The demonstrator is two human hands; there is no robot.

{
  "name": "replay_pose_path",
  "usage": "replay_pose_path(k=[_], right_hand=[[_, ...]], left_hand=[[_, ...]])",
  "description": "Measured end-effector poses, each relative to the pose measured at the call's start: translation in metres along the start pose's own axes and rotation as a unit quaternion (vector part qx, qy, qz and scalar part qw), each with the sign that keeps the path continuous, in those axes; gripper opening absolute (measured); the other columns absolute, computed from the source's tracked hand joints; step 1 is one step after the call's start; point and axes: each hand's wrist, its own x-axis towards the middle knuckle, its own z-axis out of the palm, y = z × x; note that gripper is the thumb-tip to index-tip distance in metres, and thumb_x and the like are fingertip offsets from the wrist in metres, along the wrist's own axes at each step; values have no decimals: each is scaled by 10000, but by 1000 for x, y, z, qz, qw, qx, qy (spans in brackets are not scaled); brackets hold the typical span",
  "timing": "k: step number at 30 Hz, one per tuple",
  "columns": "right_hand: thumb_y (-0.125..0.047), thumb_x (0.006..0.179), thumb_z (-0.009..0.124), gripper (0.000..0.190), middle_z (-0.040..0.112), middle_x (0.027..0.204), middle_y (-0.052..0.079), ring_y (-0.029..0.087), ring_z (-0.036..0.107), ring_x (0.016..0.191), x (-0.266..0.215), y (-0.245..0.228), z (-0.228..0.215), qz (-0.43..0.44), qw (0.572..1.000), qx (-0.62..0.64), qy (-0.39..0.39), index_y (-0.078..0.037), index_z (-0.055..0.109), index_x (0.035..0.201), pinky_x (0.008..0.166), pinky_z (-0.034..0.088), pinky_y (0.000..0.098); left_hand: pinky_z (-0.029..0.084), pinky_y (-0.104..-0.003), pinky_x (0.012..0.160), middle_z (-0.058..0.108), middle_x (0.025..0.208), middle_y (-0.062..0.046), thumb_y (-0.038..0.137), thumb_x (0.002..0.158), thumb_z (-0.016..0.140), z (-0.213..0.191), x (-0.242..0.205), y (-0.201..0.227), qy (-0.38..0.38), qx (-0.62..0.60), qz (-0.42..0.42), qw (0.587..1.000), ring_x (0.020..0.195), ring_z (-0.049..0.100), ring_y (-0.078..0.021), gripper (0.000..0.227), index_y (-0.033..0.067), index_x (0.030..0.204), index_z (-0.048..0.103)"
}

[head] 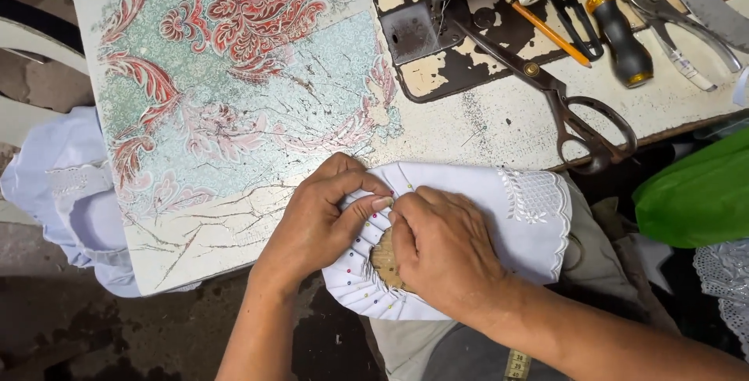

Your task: The person pins a white fabric piece around a cardboard template on a sewing table. They repeatedly insert pins along the curved edge, adjust the fabric, and use a screwdriver to press the fabric against the template. The person continues pinning and adjusting the fabric throughout the clip.

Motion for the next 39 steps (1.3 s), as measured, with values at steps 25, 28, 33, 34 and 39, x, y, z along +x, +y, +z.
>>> replay_pose_path(k=[25, 28, 33, 34, 39], right_hand=[[-198, 945, 671, 208, 538, 696, 38, 294, 529, 511, -5, 6, 6, -51, 998, -5, 45, -108, 581, 780, 428, 445, 493], [-141, 946, 635, 183, 536, 701, 63, 317, 544, 532, -4, 4, 5, -80, 996, -4, 47, -86, 561, 788, 455, 452, 503], [-165, 925, 622, 232, 578, 556, 37, 209, 463, 484, 5, -4, -5, 114, 986, 92, -84, -117, 601, 699, 532, 371, 433], [-165, 925, 622, 232, 578, 556, 37, 209, 463, 484, 5, -4, -5, 115, 985, 92, -85, -117, 601, 699, 532, 371, 433], [-212, 939, 670, 167, 646, 612, 53, 295, 584, 520, 0, 2, -2, 54, 994, 76, -53, -133, 651, 793, 549, 427, 482]], left_hand=[[494, -334, 751, 662, 910, -35, 285, 991, 620, -2, 5, 3, -27, 38, 12, 999, 844, 658, -204, 206, 109, 948, 720], [487, -340, 737, 657, 895, -45, 262, 995, 615, -2, 5, 1, -21, 37, 36, 998, 824, 650, -215, 195, 99, 926, 695], [480, -349, 717, 641, 880, -42, 312, 1004, 597, -4, 3, 0, -30, 38, 66, 997, 787, 642, -222, 245, 104, 926, 702], [480, -349, 717, 641, 880, -42, 312, 1004, 597, -3, 2, -1, -31, 37, 66, 997, 787, 642, -222, 245, 104, 926, 702], [422, -376, 696, 550, 782, -51, 267, 1012, 598, 1, 0, -6, -27, 65, 93, 993, 734, 571, -242, 239, 80, 882, 668]])
